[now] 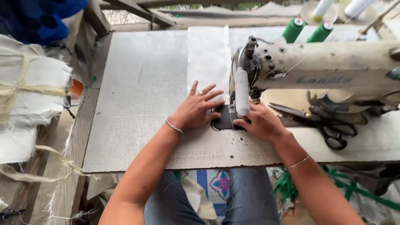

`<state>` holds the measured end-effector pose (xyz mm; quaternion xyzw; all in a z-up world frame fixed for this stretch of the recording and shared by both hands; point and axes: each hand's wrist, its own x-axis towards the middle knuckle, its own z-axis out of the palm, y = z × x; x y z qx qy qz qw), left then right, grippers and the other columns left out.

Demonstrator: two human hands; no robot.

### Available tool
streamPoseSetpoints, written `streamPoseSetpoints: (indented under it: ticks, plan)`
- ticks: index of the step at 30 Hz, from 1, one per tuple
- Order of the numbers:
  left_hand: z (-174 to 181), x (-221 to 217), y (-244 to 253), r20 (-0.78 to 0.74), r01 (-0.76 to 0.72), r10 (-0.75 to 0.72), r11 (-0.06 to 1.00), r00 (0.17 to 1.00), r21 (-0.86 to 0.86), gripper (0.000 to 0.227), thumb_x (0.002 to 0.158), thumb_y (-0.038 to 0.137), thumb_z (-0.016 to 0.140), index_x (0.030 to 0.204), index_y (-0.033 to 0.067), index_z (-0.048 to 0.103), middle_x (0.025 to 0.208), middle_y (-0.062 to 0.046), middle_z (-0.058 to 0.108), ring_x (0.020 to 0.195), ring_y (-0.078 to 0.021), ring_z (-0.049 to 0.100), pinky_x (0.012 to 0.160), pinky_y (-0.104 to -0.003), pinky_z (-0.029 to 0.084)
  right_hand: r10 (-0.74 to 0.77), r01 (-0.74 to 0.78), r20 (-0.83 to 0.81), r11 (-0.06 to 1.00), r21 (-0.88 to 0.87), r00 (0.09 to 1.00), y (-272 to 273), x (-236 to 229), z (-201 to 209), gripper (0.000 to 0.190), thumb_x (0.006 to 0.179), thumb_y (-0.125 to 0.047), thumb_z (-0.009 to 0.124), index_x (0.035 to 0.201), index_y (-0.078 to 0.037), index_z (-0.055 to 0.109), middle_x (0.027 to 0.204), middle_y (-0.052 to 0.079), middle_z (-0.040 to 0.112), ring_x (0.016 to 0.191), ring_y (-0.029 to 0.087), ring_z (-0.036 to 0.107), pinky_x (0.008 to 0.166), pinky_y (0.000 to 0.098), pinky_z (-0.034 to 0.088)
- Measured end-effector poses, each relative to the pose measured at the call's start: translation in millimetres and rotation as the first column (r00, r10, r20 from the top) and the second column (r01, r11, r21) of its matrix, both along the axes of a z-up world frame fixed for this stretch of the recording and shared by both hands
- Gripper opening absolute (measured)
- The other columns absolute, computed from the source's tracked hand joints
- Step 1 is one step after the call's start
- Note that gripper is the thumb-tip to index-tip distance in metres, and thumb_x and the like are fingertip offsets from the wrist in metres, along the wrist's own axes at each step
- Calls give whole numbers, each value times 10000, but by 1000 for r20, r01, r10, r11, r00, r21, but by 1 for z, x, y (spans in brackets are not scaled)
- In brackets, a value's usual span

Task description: Folding and aligning white fabric strips on a sewing table in preparation for sewing.

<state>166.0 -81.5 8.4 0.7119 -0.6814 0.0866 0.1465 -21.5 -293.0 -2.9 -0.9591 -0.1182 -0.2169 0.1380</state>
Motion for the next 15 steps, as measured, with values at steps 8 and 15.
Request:
streamPoseSetpoints:
  ticks: [8, 15]
  plan:
    - [13, -176, 52, 28, 2, -5, 993, 1000, 117, 771, 847, 409, 580, 1501, 25, 441, 1524, -217, 440, 1398, -430, 400, 1130, -714, 232, -61, 61, -28, 998, -27, 998, -12, -6, -22, 500, 953, -470, 662, 1052, 20, 661, 1287, 260, 631, 1308, 456, 565, 1073, 563, 440]
    - [-408, -328, 105, -481, -47, 225, 934, 847, 353, 251, 1015, 116, 713, 771, 135, 658, 736, -17, 636, 676, -163, 673, 671, -360, 578, -105, 105, -8, 993, -48, 994, 0, -10, -10, 687, 957, -500, 631, 1344, 64, 567, 1432, 294, 566, 1396, 426, 502, 1132, 618, 409]
